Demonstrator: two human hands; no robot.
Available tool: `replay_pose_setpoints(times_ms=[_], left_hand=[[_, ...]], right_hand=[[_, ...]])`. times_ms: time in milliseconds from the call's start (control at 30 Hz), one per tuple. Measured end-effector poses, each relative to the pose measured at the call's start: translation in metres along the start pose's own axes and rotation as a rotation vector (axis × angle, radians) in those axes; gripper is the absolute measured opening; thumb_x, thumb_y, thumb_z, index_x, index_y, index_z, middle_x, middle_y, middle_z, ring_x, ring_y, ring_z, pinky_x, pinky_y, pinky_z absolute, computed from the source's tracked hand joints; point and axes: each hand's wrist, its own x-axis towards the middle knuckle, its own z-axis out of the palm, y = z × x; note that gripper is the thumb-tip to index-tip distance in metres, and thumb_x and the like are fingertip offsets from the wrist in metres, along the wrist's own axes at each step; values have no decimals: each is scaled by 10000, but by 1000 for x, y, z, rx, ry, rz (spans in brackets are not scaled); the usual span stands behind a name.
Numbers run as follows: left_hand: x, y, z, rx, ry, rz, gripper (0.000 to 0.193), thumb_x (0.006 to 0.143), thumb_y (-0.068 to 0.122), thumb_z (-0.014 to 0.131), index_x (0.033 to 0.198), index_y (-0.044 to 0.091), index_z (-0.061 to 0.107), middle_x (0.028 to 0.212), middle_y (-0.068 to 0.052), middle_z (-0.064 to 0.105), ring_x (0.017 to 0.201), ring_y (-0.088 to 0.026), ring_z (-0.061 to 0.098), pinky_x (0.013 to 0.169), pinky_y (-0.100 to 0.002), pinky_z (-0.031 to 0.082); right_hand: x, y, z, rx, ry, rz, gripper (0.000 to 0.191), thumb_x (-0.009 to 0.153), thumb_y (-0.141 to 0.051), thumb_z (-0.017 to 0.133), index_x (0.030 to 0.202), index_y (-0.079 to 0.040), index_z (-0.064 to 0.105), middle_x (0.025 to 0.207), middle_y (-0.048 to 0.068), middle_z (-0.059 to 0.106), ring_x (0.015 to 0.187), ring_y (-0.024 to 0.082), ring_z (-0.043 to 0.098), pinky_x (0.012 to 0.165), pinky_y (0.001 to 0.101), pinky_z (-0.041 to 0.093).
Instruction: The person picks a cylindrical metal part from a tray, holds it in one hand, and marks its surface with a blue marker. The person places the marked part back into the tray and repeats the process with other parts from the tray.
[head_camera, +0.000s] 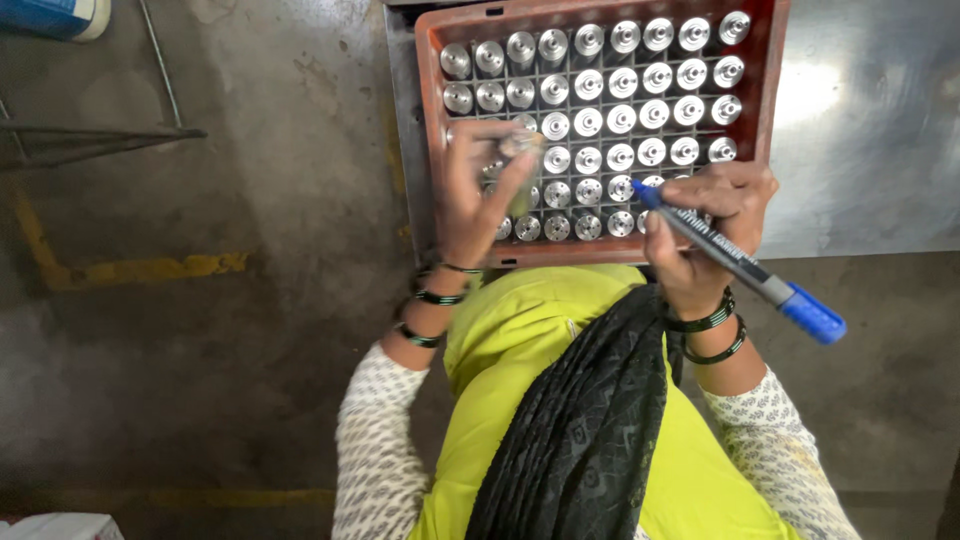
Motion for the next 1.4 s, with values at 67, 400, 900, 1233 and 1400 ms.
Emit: replay_pose_setpoints(times_ms=[67,400,900,1233,1400], left_hand=[[-3,-9,-35,381,-17,215,388,970,179,769,1262,40,555,1177,-127,702,1109,-265,701,1044,-399,543],[4,-73,-86,1039,-272,443,409,895,-7,716,1281,102,640,1205,-89,707,1180,-276,667,1185,-510,411],[-69,85,-77,1047,118,574,247,976,62,702,1200,123,620,1217,-45,714,1265,-270,653,1233,-646,224],[-49,114,-101,68,-384,794,308,1004,286,672,1246,118,582,1332,-40,689,1289,-306,667,1282,-571,153],[-31,42,-71,-358,150,381,390,1087,379,577,1345,90,537,1418,-76,604,1316,-232,542,1174,-439,291]], right_hand=[[-1,2,-1,89,-10,111,185,960,-143,757,1042,-61,613,1056,80,568,1064,219,523,930,341,442],[-2,6,16,173,-136,113,239,991,-128,791,1132,-33,623,1169,82,610,1097,205,539,962,366,478],[23,13,157,-159,-881,-649,270,861,-111,577,1128,-78,571,980,78,630,1069,285,564,984,416,435],[28,12,157,-208,-867,-625,361,759,-104,675,1114,-85,616,966,45,620,1059,277,564,964,417,412],[50,-7,117,57,-489,-341,497,685,-356,925,959,-102,597,862,61,560,879,263,523,840,422,379]])
